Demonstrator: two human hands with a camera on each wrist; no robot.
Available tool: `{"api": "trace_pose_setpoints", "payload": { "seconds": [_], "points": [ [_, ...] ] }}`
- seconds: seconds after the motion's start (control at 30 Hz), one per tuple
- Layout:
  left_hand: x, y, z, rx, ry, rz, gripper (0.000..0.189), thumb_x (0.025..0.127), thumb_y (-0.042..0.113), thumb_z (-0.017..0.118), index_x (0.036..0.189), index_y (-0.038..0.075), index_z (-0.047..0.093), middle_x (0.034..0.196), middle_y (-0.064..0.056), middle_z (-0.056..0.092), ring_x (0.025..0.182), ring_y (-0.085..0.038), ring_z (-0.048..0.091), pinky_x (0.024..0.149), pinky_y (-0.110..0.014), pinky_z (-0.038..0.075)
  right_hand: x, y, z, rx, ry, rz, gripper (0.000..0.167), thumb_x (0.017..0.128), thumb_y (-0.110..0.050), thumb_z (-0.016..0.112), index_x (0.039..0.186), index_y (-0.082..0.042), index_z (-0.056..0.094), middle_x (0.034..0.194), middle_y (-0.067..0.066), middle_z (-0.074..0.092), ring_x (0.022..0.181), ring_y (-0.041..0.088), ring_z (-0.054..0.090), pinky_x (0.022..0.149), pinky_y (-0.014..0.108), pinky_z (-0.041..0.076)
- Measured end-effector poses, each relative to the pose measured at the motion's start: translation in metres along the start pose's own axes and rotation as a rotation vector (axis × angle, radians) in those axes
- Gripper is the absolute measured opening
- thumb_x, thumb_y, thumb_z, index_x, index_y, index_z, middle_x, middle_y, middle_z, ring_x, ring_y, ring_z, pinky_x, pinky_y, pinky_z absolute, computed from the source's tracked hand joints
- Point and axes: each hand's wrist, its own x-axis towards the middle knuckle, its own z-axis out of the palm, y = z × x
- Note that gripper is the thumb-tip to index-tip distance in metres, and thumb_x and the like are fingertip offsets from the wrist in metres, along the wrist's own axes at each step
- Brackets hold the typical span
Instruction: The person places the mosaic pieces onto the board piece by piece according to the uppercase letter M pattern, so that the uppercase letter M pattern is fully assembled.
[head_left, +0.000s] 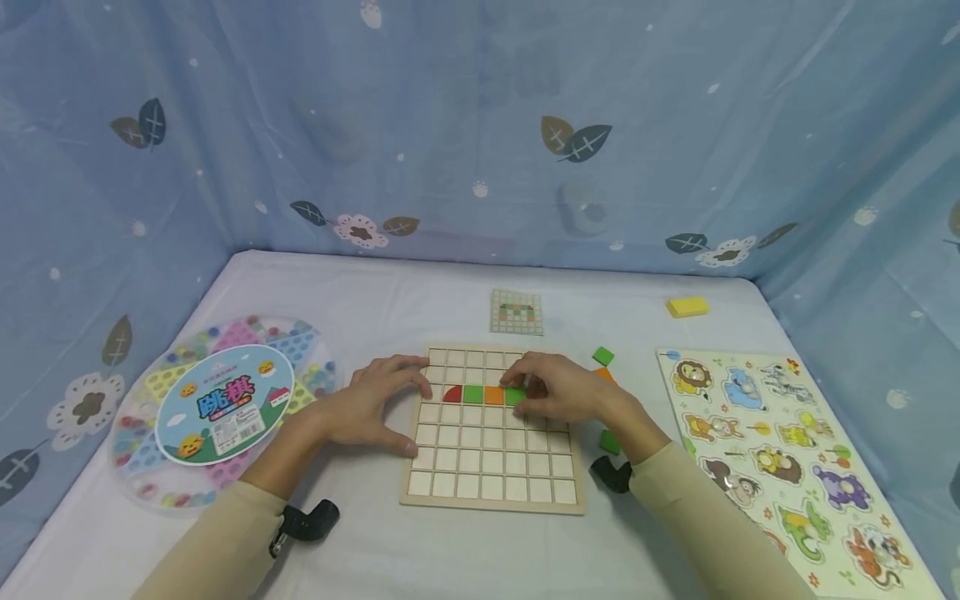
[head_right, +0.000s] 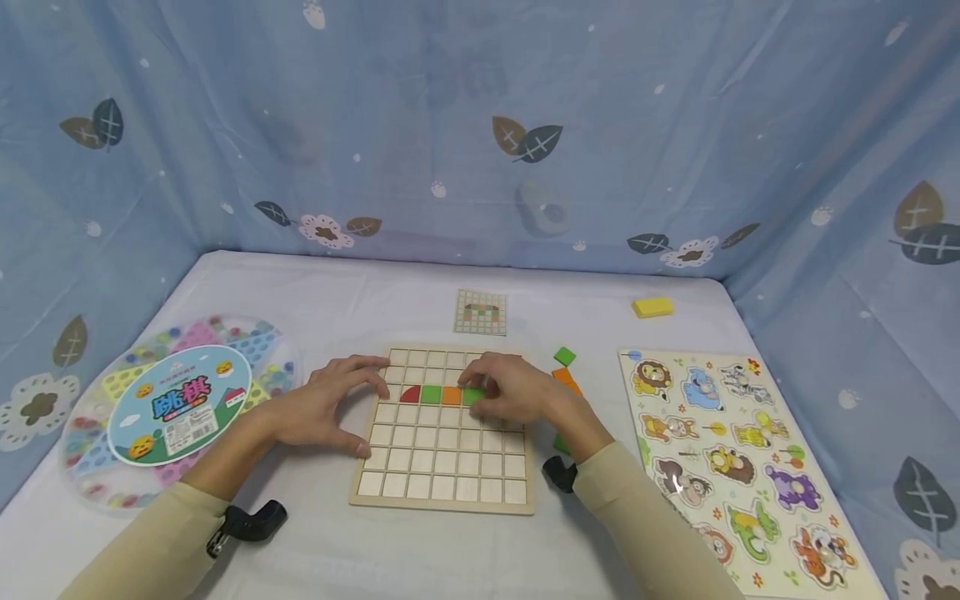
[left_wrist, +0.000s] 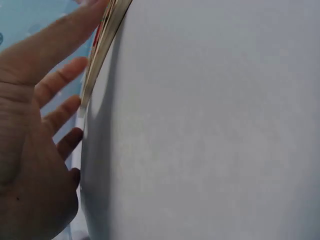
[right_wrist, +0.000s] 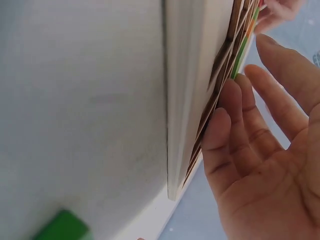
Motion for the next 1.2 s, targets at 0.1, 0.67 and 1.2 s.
{"api": "trace_pose_setpoints", "payload": {
  "seconds": [0.1, 0.67, 1.2],
  "points": [
    [0.002, -0.001, -0.001, 0.014, -0.007, -0.014, 0.083, 0.064, 0.061, 0.091, 0.133, 0.033, 0.054, 0.169, -0.001, 0.023, 0.152, -0.039, 0.022, 0.112, -0.072, 0.018, -0.001, 0.001, 0.001, 0.003, 0.002, 0.002, 0.038, 0.096, -0.017, 0.075, 0.131, -0.009, 0.065, 0.119, 0.004, 0.066, 0.096, 0.014, 0.064, 0.086, 0.030, 0.055],
    [-0.003, -0.006, -0.004, 0.032, -0.082, 0.022, 0.072, 0.075, 0.065, 0.083, 0.130, 0.033, 0.049, 0.174, -0.007, 0.006, 0.158, -0.040, 0.001, 0.118, -0.069, 0.003, -0.013, -0.002, 0.001, 0.079, 0.043, -0.013, 0.038, 0.098, -0.015, 0.071, 0.133, -0.005, 0.062, 0.125, 0.007, 0.067, 0.106, 0.022, 0.066, 0.092, 0.037, 0.056],
    [0.002, -0.007, 0.002, 0.024, -0.076, 0.028, 0.069, 0.075, 0.062, 0.083, 0.129, 0.034, 0.050, 0.174, -0.007, 0.005, 0.158, -0.040, -0.001, 0.117, -0.069, 0.001, -0.042, 0.009, -0.018, 0.090, 0.079, 0.051, 0.039, 0.100, -0.017, 0.068, 0.137, -0.007, 0.059, 0.131, 0.008, 0.065, 0.110, 0.022, 0.066, 0.092, 0.043, 0.056]
  ]
}}
